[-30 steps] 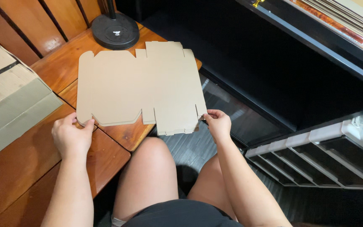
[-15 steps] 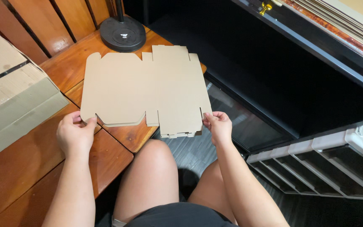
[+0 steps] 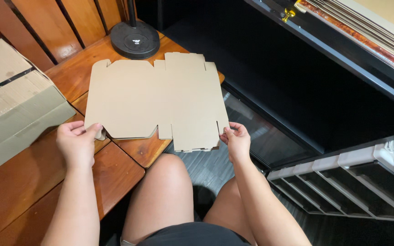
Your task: The person repeatedly picks up flat cardboard pieces from a wooden bench, aligns them, and places them onto a stack on a black shelf. The person continues this cycle of picking, aligning, and stacking the cardboard pieces throughout the video.
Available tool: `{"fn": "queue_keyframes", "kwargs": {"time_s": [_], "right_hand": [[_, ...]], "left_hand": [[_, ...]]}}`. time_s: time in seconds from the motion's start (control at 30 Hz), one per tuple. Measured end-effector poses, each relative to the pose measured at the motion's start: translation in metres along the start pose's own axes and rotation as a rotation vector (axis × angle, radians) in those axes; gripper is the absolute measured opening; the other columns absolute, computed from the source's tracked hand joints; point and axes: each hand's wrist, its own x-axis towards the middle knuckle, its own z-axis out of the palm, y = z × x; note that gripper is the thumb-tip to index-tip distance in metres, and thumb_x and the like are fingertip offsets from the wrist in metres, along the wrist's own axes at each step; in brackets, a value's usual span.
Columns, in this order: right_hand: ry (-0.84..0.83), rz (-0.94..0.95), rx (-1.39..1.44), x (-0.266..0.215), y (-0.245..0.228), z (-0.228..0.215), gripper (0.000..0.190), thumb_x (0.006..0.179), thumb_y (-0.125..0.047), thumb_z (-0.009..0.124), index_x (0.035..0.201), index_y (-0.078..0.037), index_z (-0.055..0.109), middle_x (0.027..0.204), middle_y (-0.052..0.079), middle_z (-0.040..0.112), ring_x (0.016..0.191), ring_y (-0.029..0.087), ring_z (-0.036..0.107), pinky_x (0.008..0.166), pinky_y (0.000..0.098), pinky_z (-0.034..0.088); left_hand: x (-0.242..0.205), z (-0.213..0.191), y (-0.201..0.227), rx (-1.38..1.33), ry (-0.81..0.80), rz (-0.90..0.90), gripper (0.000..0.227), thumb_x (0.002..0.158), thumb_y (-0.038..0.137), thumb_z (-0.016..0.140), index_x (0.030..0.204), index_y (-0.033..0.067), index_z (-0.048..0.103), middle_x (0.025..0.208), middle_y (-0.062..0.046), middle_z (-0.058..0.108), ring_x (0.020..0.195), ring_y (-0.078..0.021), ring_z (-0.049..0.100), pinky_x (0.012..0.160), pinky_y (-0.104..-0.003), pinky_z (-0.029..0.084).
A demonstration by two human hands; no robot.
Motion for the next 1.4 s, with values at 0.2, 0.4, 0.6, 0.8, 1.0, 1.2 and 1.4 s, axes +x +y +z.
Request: {"fn": "queue_keyframes", "kwargs": {"time_s": [0.2, 0.4, 0.6, 0.8, 1.0, 1.2, 1.4], "right_hand": [[-0.003, -0.006, -0.006, -0.002, 0.002, 0.002, 0.025, 0.103, -0.003, 0.06, 0.128, -0.001, 0.059, 0.091, 0.015, 0.07, 0.073, 0.017, 0.073, 0.071, 0.0275, 0.067], [0.003, -0.001, 0.02, -0.008, -0.003, 0.003, 0.023, 0.105, -0.003, 0.055, 0.128, -0.001, 0.059, 0.093, 0.016, 0.069, 0.075, 0.018, 0.072, 0.074, 0.0301, 0.068], [-0.007, -0.003, 0.032, -0.002, 0.003, 0.0, 0.023, 0.106, -0.002, 0.052, 0.128, -0.001, 0.059, 0.093, 0.016, 0.068, 0.076, 0.017, 0.072, 0.075, 0.031, 0.068], [0.036, 0.053, 0.085, -0.021, -0.018, 0.007, 0.021, 0.106, -0.007, 0.048, 0.121, -0.002, 0.062, 0.094, 0.017, 0.072, 0.075, 0.02, 0.067, 0.075, 0.0301, 0.062], [0.053, 0.111, 0.206, -0.021, -0.019, 0.007, 0.032, 0.105, -0.016, 0.056, 0.134, -0.003, 0.06, 0.103, 0.016, 0.072, 0.08, 0.02, 0.067, 0.078, 0.0316, 0.059], [-0.045, 0.095, 0.166, -0.018, -0.003, 0.007, 0.079, 0.086, -0.016, 0.077, 0.157, -0.005, 0.044, 0.075, -0.006, 0.061, 0.08, 0.012, 0.065, 0.067, 0.0309, 0.056], [-0.187, 0.119, 0.146, -0.035, -0.009, 0.011, 0.115, 0.081, -0.003, 0.079, 0.169, -0.016, 0.006, 0.096, 0.01, 0.075, 0.084, 0.015, 0.068, 0.076, 0.0402, 0.058]], "left_hand": [[0.006, 0.008, -0.013, -0.072, -0.054, 0.001, 0.045, 0.097, 0.004, 0.081, 0.135, -0.0054, 0.059, 0.104, -0.02, 0.069, 0.094, -0.0155, 0.063, 0.08, -0.035, 0.061], [-0.005, 0.013, 0.001, -0.075, -0.031, 0.002, 0.036, 0.1, 0.003, 0.077, 0.132, -0.0045, 0.063, 0.102, -0.021, 0.071, 0.093, -0.0218, 0.071, 0.078, -0.041, 0.063], [0.003, 0.014, -0.013, -0.074, -0.022, 0.001, 0.029, 0.103, 0.001, 0.071, 0.13, -0.006, 0.064, 0.102, -0.023, 0.071, 0.094, -0.0278, 0.074, 0.076, -0.045, 0.065], [-0.009, 0.013, 0.027, -0.062, -0.016, -0.143, 0.025, 0.102, 0.003, 0.056, 0.122, 0.0001, 0.071, 0.094, -0.013, 0.075, 0.077, -0.0158, 0.074, 0.07, -0.028, 0.065], [-0.002, 0.013, 0.008, -0.091, 0.003, -0.124, 0.023, 0.104, 0.006, 0.054, 0.116, 0.005, 0.073, 0.095, -0.009, 0.074, 0.078, -0.0172, 0.072, 0.071, -0.032, 0.066], [-0.005, 0.013, 0.015, -0.121, 0.037, -0.137, 0.028, 0.101, 0.009, 0.05, 0.119, 0.0035, 0.071, 0.109, -0.012, 0.073, 0.089, -0.0198, 0.071, 0.07, -0.034, 0.069], [-0.02, 0.019, 0.048, -0.255, -0.061, -0.215, 0.042, 0.107, 0.043, 0.042, 0.123, 0.0104, 0.063, 0.115, -0.008, 0.07, 0.107, -0.0225, 0.071, 0.086, -0.045, 0.064]]}}
